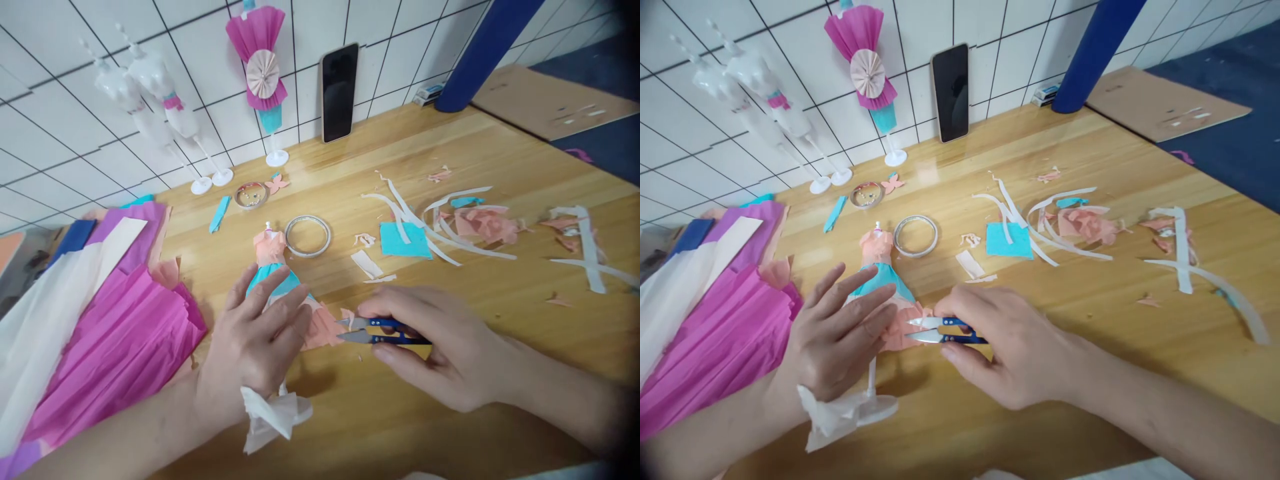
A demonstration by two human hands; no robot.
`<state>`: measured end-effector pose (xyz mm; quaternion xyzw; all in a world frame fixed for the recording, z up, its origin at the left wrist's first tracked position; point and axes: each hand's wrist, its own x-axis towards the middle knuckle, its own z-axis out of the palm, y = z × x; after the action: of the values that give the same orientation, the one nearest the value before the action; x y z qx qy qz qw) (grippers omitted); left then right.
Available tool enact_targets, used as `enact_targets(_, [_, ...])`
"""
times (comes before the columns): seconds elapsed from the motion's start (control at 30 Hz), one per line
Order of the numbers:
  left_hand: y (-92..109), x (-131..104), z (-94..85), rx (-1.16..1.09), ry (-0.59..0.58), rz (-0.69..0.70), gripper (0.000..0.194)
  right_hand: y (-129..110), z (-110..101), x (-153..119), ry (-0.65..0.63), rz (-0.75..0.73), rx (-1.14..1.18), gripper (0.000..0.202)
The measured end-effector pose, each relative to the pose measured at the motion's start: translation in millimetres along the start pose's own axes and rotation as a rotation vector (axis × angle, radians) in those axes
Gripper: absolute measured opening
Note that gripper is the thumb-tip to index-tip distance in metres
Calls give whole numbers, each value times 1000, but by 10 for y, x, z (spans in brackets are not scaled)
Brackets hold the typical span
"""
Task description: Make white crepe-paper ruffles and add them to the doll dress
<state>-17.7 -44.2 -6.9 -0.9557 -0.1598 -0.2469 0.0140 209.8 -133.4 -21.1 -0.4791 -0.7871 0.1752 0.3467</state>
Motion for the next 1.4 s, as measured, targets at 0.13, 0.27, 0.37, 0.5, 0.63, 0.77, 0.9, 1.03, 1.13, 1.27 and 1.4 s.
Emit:
enact_targets(0.13, [-37, -3, 31, -113, 20, -83, 16, 21, 67, 80, 79, -182, -183, 20])
enact_targets(0.27, [-44, 11, 27, -171, -1, -129, 17, 55, 129, 148, 70, -306, -287, 23])
enact_targets(0.37, [-43, 9, 19, -184, 2, -142, 17, 77, 167, 180, 58, -340, -316, 24])
enact_targets(0.5, [-49, -8, 21, -193, 17, -144, 17, 95, 202, 223, 62, -360, -310, 24])
enact_targets(0.63, [-61, -24, 33, -183, 20, -142, 17, 124, 224, 250, 70, -368, -302, 27])
enact_targets(0.77, [-74, -29, 60, -153, 24, -136, 17, 157, 248, 252, 83, -337, -282, 22])
enact_targets(0.9, [-78, -21, 79, -128, -3, -104, 15, 164, 261, 235, 79, -328, -260, 24])
enact_targets(1.03, [-66, -16, 83, -147, 13, -108, 17, 161, 253, 203, 71, -342, -259, 28])
enact_targets(1.13, [-66, -18, 87, -156, 13, -104, 17, 165, 248, 191, 82, -326, -264, 25])
enact_targets(1.27, [-72, -25, 93, -153, 10, -99, 19, 159, 254, 223, 85, -337, -260, 26])
enact_targets(1.4, [-63, -28, 92, -161, 18, -133, 20, 144, 267, 263, 76, -362, -271, 25])
